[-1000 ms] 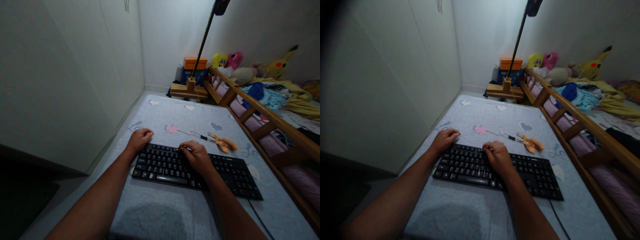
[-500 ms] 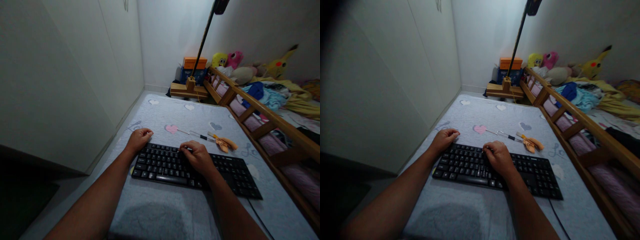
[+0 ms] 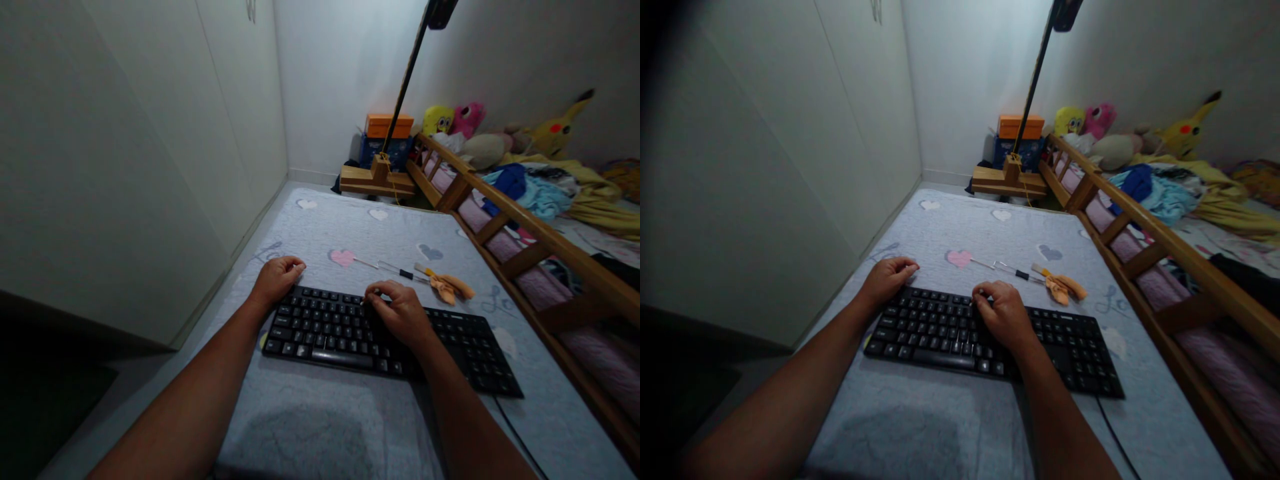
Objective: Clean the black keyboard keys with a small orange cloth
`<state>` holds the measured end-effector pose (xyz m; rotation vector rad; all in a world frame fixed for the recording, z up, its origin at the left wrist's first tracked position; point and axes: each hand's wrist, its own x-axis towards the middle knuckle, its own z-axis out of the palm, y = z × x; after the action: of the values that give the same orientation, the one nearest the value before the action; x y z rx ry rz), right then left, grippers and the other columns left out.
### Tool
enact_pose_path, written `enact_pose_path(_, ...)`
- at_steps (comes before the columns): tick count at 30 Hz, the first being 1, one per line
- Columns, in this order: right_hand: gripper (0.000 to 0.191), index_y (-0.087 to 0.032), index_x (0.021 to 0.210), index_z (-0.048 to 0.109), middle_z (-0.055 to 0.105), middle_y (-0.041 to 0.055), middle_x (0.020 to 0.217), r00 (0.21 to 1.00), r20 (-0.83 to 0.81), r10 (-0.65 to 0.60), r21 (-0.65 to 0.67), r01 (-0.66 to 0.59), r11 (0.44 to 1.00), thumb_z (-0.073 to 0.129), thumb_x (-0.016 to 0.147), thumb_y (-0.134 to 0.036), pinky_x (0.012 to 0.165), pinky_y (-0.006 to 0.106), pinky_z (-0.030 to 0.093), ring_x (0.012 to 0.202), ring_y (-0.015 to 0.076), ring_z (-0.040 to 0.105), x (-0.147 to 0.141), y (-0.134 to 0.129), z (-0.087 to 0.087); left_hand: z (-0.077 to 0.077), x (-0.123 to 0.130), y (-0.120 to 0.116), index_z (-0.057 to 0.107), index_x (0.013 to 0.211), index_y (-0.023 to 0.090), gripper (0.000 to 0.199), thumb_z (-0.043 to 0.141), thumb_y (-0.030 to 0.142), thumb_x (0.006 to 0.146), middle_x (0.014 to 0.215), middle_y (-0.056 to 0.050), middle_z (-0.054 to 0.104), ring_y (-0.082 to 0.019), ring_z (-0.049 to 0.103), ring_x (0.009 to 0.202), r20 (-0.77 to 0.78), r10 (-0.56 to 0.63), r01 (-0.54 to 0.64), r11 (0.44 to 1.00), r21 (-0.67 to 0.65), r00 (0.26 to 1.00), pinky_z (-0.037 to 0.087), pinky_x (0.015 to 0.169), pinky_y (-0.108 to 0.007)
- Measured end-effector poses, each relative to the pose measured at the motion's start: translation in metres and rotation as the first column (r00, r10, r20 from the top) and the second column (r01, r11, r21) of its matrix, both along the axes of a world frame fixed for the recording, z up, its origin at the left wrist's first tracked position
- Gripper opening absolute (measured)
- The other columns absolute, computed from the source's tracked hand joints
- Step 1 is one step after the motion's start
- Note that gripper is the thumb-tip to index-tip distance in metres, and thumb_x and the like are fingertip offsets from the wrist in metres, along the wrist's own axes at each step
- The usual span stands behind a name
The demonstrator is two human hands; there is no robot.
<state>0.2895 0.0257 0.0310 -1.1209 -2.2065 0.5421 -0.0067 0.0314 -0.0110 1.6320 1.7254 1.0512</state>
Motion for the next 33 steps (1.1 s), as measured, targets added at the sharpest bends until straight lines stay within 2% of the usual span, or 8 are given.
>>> enact_pose_path(22,0.017,-0.023,0.084,0.073,0.077,0.0044,0.085,0.997,-0.053,-0.053,-0.008,0.052,0.999,0.057,0.089,-0.023,0.080,0.034,0.050,0.083,0.0221,0.070,0.0001,0.0024,-0.0069,-0.0025,-0.0006,0.0007,0.073,0.085,0.016,0.036,0.055,0.047,0.083,0.073,-0.003,0.070,-0.019,0.062,0.068,0.001,-0.014,0.014,1.000,0.009,1.000,0.044,0.068,-0.030)
enact_pose_path(33,0.017,-0.023,0.084,0.072,0.076,0.0043,0.084,1.000,-0.014,-0.007,-0.002,0.007,1.000,0.056,0.088,-0.020,0.080,0.034,0.048,0.083,0.0220,0.069,0.0007,-0.0012,0.0000,0.0007,0.0010,-0.0005,0.073,0.084,0.016,0.036,0.055,0.048,0.083,0.069,-0.002,0.068,-0.018,0.059,0.064,-0.002,-0.008,0.008,1.000,-0.004,1.000,0.043,0.064,-0.030)
